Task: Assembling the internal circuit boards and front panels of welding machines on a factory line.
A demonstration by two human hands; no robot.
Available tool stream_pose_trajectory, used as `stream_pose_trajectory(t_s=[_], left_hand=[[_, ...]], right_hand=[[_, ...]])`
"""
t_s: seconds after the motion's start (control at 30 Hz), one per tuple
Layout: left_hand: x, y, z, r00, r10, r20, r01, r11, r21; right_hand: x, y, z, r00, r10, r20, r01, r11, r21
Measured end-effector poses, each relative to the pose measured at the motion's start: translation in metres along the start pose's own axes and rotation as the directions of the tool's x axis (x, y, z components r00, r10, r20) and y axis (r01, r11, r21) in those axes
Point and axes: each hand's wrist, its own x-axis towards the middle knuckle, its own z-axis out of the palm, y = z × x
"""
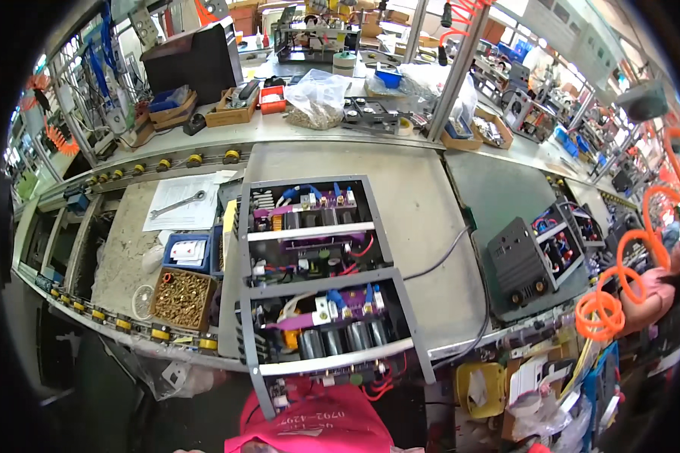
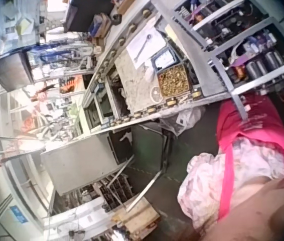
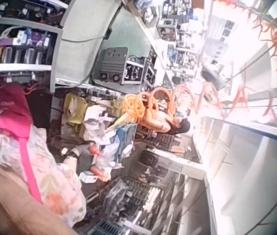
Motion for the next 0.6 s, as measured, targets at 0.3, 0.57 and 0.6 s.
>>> stream_pose_trajectory(t_s=[0.3, 0.57, 0.6], left_hand=[[-0.081, 0.019, -0.025, 0.983, 0.184, 0.024, -0.169, 0.941, -0.294], [-0.201, 0.19, -0.11, 0.67, 0.728, -0.145, -0.693, 0.544, -0.473], [-0.195, 0.198, -0.115, 0.635, 0.739, -0.224, -0.74, 0.499, -0.451]], right_hand=[[-0.009, -0.045, -0.041, 0.993, -0.082, 0.079, 0.062, 0.971, 0.233], [0.042, -0.203, -0.012, 0.791, -0.338, 0.51, -0.05, 0.795, 0.604], [0.046, -0.242, -0.012, 0.664, -0.354, 0.659, -0.194, 0.769, 0.609]])
